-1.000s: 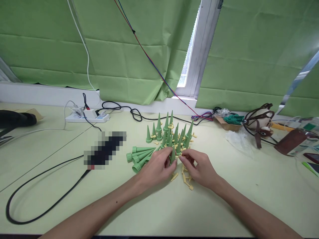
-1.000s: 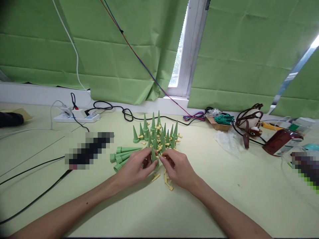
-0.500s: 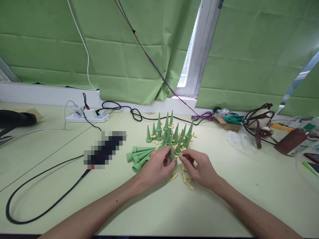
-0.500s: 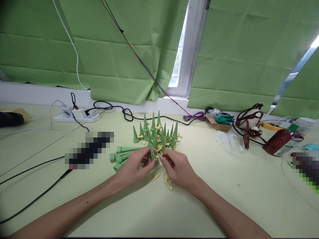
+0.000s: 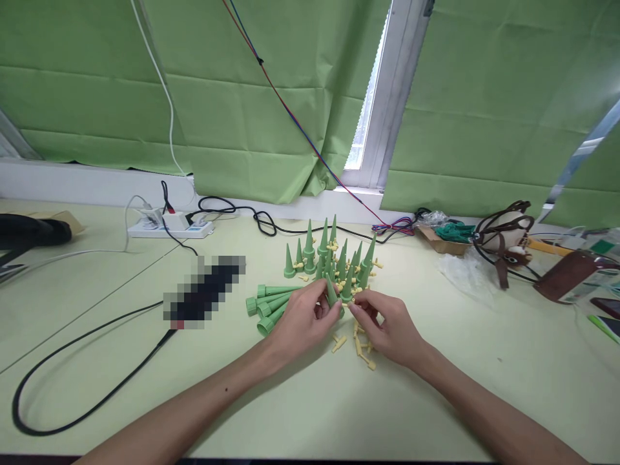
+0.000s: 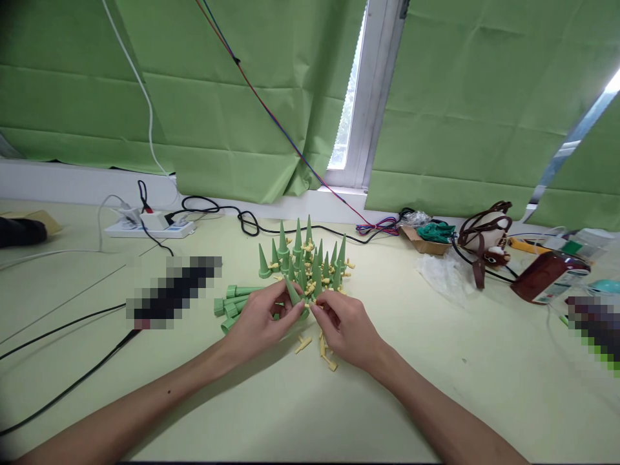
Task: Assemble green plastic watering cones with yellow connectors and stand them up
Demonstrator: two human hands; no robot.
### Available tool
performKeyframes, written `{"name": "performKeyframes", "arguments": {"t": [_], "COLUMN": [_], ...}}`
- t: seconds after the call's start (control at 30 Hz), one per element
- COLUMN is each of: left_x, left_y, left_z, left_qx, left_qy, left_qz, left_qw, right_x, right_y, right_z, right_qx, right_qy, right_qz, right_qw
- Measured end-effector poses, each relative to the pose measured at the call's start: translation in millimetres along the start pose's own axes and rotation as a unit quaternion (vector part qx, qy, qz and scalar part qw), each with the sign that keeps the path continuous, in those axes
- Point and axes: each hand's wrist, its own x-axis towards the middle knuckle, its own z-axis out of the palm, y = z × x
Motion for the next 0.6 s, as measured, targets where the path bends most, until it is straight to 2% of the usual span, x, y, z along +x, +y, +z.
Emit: {"name": "performKeyframes", "arguments": {"t": [0.17, 0.6], "left_x": [0.3, 0.9], "left_y": [-0.1, 1.2], "left_z": [0.3, 1.0], "left_qx": [-0.006, -0.016], "left_qy": [0.002, 0.002], "left_qz": [0.003, 0.001], "left_qw": [1.000, 1.000], "right_x": [-1.1, -1.9], "right_y": [-0.1, 0.2], "right_z": [1.2, 1.0], "right_qx": [0.006, 0.006], "right_qy": [-0.019, -0.014], "right_qz": [0.001, -0.012], "right_qw": [1.000, 1.000]}}
